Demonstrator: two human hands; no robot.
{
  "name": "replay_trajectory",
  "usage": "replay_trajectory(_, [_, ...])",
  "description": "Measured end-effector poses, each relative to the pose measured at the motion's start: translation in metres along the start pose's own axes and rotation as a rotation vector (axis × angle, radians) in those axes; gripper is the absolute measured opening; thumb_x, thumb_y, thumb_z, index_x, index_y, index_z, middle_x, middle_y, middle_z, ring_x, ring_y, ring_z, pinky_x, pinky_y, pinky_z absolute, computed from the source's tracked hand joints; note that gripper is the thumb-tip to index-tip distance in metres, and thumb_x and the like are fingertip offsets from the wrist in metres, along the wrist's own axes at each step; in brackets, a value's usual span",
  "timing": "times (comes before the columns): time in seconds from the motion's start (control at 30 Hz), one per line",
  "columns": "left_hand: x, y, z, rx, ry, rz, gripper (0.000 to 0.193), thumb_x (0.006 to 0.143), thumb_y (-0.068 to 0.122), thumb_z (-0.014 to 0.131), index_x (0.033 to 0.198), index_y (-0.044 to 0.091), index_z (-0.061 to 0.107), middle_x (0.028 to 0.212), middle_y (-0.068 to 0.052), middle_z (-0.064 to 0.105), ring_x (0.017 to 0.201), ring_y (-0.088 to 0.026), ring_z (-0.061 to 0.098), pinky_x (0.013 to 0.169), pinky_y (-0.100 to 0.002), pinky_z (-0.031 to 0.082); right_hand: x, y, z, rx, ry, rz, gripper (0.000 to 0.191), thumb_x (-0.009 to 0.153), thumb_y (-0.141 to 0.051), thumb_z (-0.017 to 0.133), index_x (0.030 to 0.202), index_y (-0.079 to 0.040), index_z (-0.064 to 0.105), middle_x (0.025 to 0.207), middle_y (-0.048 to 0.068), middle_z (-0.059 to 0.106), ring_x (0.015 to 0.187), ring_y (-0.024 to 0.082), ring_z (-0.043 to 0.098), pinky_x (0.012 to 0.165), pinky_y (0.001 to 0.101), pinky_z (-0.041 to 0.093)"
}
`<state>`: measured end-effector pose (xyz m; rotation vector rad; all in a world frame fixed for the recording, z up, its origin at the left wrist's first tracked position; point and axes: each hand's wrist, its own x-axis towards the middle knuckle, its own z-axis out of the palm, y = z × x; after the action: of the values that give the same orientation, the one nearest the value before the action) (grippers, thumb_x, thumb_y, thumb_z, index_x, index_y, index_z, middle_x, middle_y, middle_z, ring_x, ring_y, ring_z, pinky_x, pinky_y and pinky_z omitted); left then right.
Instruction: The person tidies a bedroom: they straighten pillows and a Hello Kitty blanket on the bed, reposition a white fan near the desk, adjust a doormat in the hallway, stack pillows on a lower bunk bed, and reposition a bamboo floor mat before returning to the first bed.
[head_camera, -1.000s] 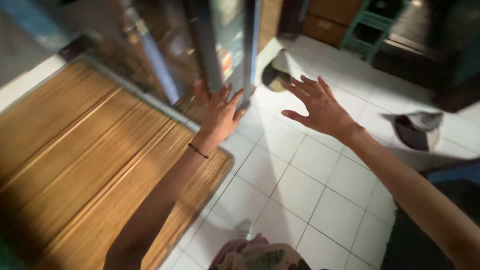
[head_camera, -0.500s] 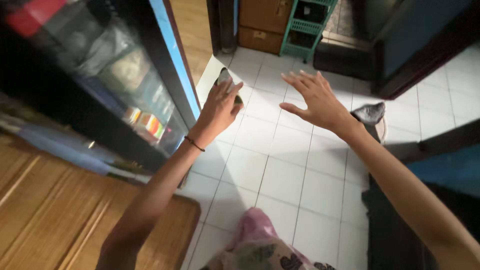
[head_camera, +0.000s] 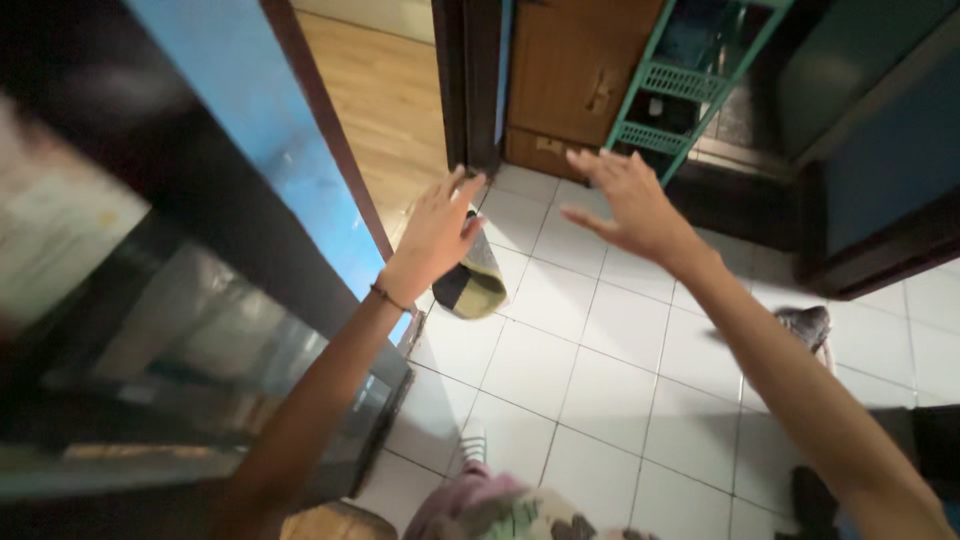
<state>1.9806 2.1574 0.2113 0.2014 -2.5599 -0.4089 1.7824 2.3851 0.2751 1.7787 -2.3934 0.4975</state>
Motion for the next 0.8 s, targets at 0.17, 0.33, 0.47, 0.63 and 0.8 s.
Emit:
replay_trajectory(0.17, [0.102,-0.080,0.025,-0.040,-0.024,-0.041,0.057,0.093,0.019,0.071,0.144,0.006,0.049,0.150,-0.029,0.047,0.127,-0.046,0.051,0.106,-0.051,0.042,0.099,0.056,0.024,0.079,0.021,0.033,0.082,0.095,-0.063,0.057,0.156,-0.011,0.042,0.157,0.018,0.046,0.149,0.037,0.034,0.123,0.0531,0.021])
replay_trajectory(0.33, [0.190,-0.150,0.053,-0.104,0.035,-0.077,0.054,0.096,0.021,0.070,0.144,0.005,0.050,0.150,-0.029,0.049,0.128,-0.046,0.052,0.107,-0.051,0.044,0.204,0.116,0.042,0.072,0.048,-0.005,0.079,0.097,-0.060,0.058,0.156,-0.009,0.044,0.155,0.020,0.048,0.149,0.037,0.036,0.124,0.0544,0.019])
replay_trajectory(0.47, [0.257,-0.204,0.081,-0.066,0.069,-0.102,0.055,0.096,0.022,0.071,0.144,0.004,0.050,0.148,-0.029,0.048,0.131,-0.047,0.050,0.107,-0.052,0.042,0.290,0.171,0.062,0.097,0.042,-0.062,0.079,0.096,-0.060,0.059,0.154,-0.009,0.045,0.154,0.020,0.049,0.147,0.037,0.038,0.124,0.0536,0.020])
replay_trajectory(0.63, [0.332,-0.272,0.103,-0.067,0.133,-0.281,0.055,0.095,0.022,0.070,0.144,0.006,0.051,0.149,-0.028,0.049,0.126,-0.048,0.054,0.105,-0.051,0.046,0.413,0.231,0.080,0.140,-0.024,-0.180,0.076,0.097,-0.055,0.063,0.155,-0.008,0.045,0.154,0.022,0.048,0.147,0.038,0.037,0.122,0.0532,0.024])
replay_trajectory(0.8, [0.377,-0.345,0.098,0.011,0.187,-0.456,0.056,0.094,0.023,0.071,0.144,0.007,0.052,0.150,-0.030,0.047,0.123,-0.050,0.054,0.102,-0.052,0.047,0.550,0.256,0.098,0.286,-0.071,-0.284,0.074,0.097,-0.049,0.065,0.153,-0.007,0.044,0.154,0.021,0.050,0.145,0.038,0.040,0.117,0.0467,0.034])
